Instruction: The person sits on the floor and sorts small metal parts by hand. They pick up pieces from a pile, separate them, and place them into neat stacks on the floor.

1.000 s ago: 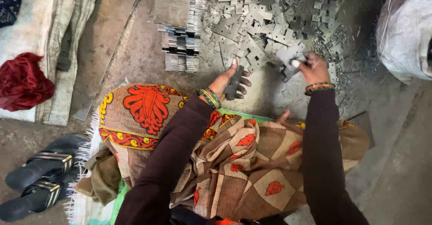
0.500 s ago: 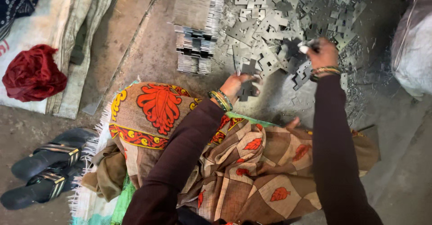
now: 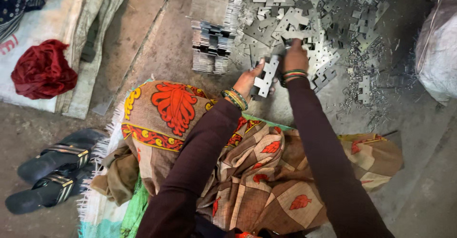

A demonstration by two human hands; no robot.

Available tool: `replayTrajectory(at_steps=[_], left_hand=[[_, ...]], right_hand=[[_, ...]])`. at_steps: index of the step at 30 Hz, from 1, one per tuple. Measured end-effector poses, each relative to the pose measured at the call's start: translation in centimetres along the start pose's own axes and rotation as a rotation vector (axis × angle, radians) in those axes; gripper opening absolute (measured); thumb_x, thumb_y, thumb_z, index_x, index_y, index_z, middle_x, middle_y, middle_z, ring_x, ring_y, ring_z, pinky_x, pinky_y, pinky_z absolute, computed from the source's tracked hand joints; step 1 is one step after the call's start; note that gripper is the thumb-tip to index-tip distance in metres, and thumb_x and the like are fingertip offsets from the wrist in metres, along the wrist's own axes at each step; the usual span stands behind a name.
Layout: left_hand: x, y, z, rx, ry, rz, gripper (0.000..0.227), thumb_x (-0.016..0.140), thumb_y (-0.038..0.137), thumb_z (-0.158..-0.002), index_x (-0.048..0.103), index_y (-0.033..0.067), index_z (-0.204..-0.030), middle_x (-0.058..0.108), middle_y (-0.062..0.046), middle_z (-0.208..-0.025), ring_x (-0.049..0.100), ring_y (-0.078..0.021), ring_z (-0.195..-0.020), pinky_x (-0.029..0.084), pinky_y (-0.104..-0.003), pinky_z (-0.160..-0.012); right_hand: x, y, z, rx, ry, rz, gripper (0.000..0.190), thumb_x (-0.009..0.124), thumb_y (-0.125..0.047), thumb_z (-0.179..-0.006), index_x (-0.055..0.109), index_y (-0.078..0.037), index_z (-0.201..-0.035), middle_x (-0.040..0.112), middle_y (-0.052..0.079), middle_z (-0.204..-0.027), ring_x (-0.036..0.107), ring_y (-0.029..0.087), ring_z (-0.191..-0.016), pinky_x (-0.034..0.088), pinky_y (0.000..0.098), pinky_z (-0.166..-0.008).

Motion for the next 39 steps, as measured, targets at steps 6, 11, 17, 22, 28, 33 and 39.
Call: replayTrajectory(at_steps=[6, 11, 17, 22, 28, 33, 39], left_hand=[[-1.2, -1.1, -1.2, 0.016, 0.114, -0.011, 0.060, 0.060, 0.057, -0.098, 0.069, -0.0003, -0.114, 0.074, -0.011, -0.087, 0.072, -0.0228, -0.066, 0.060, -0.039, -0.059], [-0.4, -1.2, -1.4, -0.009, 0.049, -0.078, 0.070, 0.060, 0.065, -0.093, 0.071, -0.0014, -0.115, 0.077, -0.013, -0.091, 0.075, -0.0227, -0.070, 0.063, -0.038, -0.064], [0.9, -1.0, -0.2, 0.026, -0.128, -0.021, 0.079, 0.043, 0.077, -0.092, 0.062, 0.0083, -0.126, 0.074, -0.014, -0.097, 0.074, -0.0262, -0.074, 0.061, -0.040, -0.064], [0.4, 1.2, 1.7, 0.170, 0.120, 0.109, 0.082, 0.040, 0.079, -0.092, 0.055, 0.0046, -0.122, 0.072, -0.021, -0.112, 0.075, -0.0326, -0.095, 0.066, -0.047, -0.079], [2.4, 3.0, 3.5, 0.187, -0.115, 0.391, 0.088, 0.037, 0.085, -0.086, 0.054, 0.0050, -0.118, 0.069, -0.017, -0.106, 0.072, -0.0319, -0.095, 0.061, -0.048, -0.082], [1.3, 1.7, 2.7, 0.119, -0.056, 0.377, 0.091, 0.039, 0.087, -0.084, 0.055, 0.0043, -0.119, 0.065, -0.013, -0.092, 0.068, -0.0286, -0.078, 0.061, -0.050, -0.074], [-1.2, -1.2, -1.6, 0.050, 0.011, 0.177, 0.075, 0.057, 0.072, -0.092, 0.057, 0.0057, -0.127, 0.063, -0.009, -0.089, 0.064, -0.0241, -0.072, 0.061, -0.047, -0.074]], right_hand=[[0.0, 9.2, 2.3, -0.184, -0.272, -0.298, 0.040, 0.079, -0.030, -0.086, 0.076, -0.006, -0.117, 0.077, 0.019, -0.109, 0.072, 0.039, -0.102, 0.056, 0.0459, -0.089], [-8.1, 9.1, 6.3, 0.025, -0.042, -0.012, 0.048, 0.084, -0.032, -0.085, 0.071, -0.004, -0.121, 0.075, 0.020, -0.101, 0.070, 0.037, -0.096, 0.055, 0.0458, -0.084], [-16.8, -5.0, 8.7, -0.193, -0.408, -0.573, 0.035, 0.070, -0.019, -0.094, 0.067, -0.008, -0.127, 0.074, 0.010, -0.103, 0.069, 0.022, -0.085, 0.055, 0.0345, -0.076], [-23.7, -10.1, 11.4, -0.512, -0.156, -0.536, 0.027, 0.078, -0.012, -0.090, 0.067, -0.007, -0.114, 0.073, 0.008, -0.108, 0.072, 0.021, -0.098, 0.057, 0.0343, -0.087], [-19.7, -3.1, 11.2, -0.486, -0.141, -0.099, 0.055, 0.088, -0.016, -0.075, 0.067, -0.007, -0.126, 0.060, 0.016, -0.121, 0.062, 0.035, -0.109, 0.054, 0.0455, -0.091], [-11.2, 4.3, 10.9, -0.402, -0.111, 0.280, 0.073, 0.088, -0.016, -0.060, 0.067, -0.005, -0.128, 0.058, 0.018, -0.124, 0.059, 0.039, -0.117, 0.053, 0.0483, -0.087], [-11.0, 7.9, 9.5, -0.057, -0.338, 0.045, 0.036, 0.083, -0.022, -0.078, 0.073, -0.009, -0.111, 0.073, 0.015, -0.100, 0.069, 0.040, -0.092, 0.055, 0.0526, -0.080]])
Point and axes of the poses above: each hand's wrist, its own z-axis away from the middle knuckle, its own x-axis out of the palm, y = z × x, the point moved 2 cm from there along -z, towards the middle knuckle
